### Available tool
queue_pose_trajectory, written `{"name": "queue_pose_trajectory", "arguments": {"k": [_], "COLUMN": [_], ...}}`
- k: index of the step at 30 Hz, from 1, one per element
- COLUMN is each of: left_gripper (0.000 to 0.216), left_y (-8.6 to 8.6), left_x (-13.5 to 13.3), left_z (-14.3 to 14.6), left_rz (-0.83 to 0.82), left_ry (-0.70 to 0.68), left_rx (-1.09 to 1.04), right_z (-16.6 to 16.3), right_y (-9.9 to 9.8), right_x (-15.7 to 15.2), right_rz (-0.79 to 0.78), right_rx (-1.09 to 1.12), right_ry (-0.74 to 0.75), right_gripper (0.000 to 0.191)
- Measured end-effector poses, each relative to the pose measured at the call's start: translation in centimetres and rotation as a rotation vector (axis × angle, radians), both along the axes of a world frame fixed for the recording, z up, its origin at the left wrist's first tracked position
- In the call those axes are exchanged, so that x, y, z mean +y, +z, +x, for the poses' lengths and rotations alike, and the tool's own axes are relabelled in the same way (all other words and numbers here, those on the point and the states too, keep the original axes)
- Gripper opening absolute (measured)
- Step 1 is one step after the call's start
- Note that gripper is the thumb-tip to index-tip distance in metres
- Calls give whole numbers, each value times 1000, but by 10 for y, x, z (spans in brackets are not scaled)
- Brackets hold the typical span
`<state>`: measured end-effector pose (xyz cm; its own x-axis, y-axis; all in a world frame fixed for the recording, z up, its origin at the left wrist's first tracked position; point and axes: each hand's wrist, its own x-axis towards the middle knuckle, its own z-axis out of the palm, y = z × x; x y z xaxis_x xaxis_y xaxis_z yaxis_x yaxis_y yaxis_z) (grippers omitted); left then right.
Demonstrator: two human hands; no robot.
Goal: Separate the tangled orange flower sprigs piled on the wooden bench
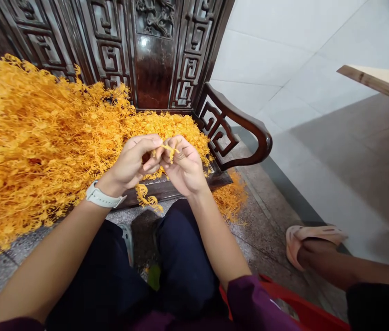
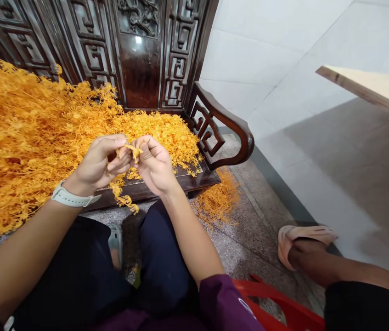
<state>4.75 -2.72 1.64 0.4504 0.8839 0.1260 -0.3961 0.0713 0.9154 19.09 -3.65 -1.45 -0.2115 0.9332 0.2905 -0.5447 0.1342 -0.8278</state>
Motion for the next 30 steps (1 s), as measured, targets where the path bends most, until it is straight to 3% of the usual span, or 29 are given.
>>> {"name": "queue_pose_trajectory", "arguments": {"k": [3, 7, 12, 14, 17, 21, 24, 26, 30], "left_gripper": [44, 46, 37, 35, 33, 35, 37, 40, 42], "left_y": [9, 21, 17, 11, 6, 6, 6, 4, -1], "left_x": [-2, 7, 25, 30, 33, 32, 31, 31, 33], "left_z": [-4, -19, -33, -35, -36, -39, -43, -46, -45], "left_rz": [-75, -176, -186, -186, -187, -192, -197, -194, -141], "left_ry": [23, 227, 295, 296, 314, 338, 350, 397, 466], "left_rx": [-42, -112, -161, -170, -174, -170, -180, -183, -292], "right_z": [2, 7, 15, 16, 16, 15, 12, 9, -1], "right_y": [5, 5, -5, -4, -1, -2, -4, -4, -3], "right_x": [-5, -11, -9, -4, 5, 11, 6, 1, -9], "right_rz": [4, 46, 287, 175, -135, -343, -284, -201, -41], "right_rx": [38, 33, 27, 23, 68, 86, 47, -63, -496], "right_ry": [63, 79, 345, 217, -41, -147, -204, -155, 72], "right_gripper": [45, 43, 42, 38, 27, 15, 11, 10, 43]}}
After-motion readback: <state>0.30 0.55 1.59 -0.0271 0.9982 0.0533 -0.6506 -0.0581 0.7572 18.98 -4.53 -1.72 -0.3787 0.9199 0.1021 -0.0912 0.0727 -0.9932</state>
